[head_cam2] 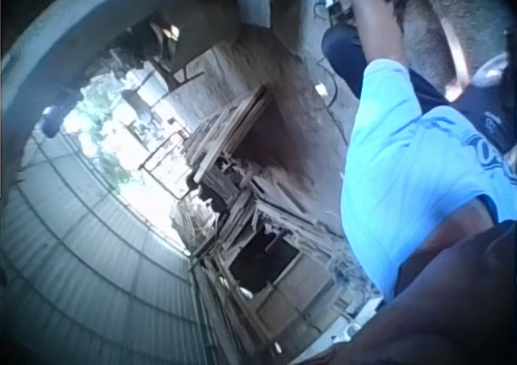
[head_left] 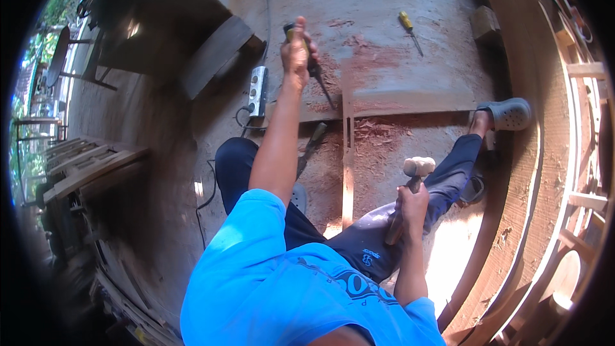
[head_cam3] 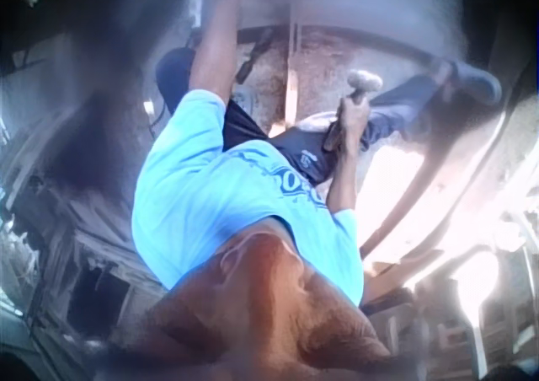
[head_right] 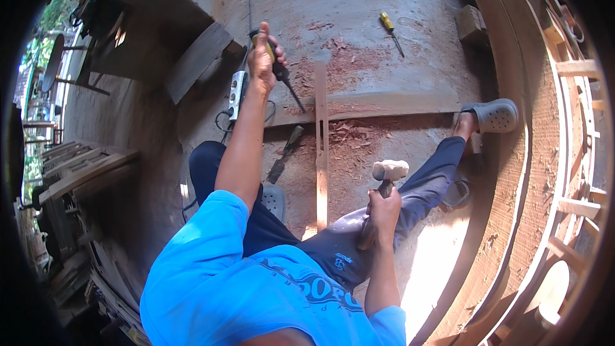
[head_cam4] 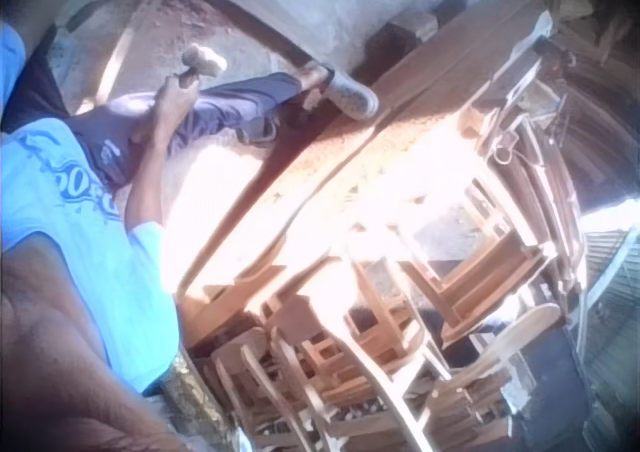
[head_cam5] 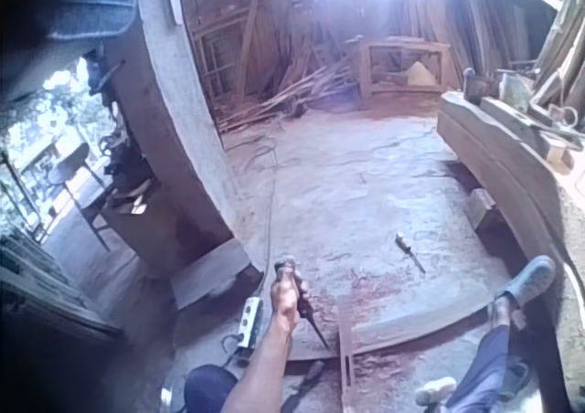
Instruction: The person sits on the floor and uses a chisel and hammer to carve a rectangular wooden block. They repeatedly strike the chisel to remove wood shavings and occasionally adjust the chisel's position.
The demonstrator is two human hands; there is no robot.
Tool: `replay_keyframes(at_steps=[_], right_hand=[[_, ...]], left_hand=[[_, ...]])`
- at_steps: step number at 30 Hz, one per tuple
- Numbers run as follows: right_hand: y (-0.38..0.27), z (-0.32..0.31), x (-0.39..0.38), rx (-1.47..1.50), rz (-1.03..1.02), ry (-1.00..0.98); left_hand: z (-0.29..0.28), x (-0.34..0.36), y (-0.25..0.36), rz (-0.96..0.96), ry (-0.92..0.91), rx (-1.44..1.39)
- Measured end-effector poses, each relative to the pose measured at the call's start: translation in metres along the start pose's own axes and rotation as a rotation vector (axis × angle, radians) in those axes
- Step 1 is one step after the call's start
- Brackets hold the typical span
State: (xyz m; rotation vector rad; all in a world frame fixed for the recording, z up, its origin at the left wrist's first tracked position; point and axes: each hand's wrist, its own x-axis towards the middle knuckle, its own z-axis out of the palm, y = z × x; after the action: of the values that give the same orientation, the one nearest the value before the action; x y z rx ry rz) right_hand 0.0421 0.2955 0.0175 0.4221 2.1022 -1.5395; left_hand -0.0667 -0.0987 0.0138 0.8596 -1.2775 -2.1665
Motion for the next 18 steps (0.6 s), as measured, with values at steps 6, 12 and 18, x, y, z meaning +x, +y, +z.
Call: replay_keyframes(at_steps=[6,12,18], right_hand=[[0.004,0.005,-0.005,-0.084,0.002,-0.009],[0.002,0.011,-0.015,-0.07,0.014,-0.036],[-0.067,0.025,-0.022,-0.153,-0.114,-0.146]], left_hand=[[0.017,-0.027,-0.041,-0.044,-0.033,-0.015],[0.021,-0.043,-0.06,0.1,-0.16,0.202],[0.025,-0.095,-0.069,0.44,-0.311,0.358]])
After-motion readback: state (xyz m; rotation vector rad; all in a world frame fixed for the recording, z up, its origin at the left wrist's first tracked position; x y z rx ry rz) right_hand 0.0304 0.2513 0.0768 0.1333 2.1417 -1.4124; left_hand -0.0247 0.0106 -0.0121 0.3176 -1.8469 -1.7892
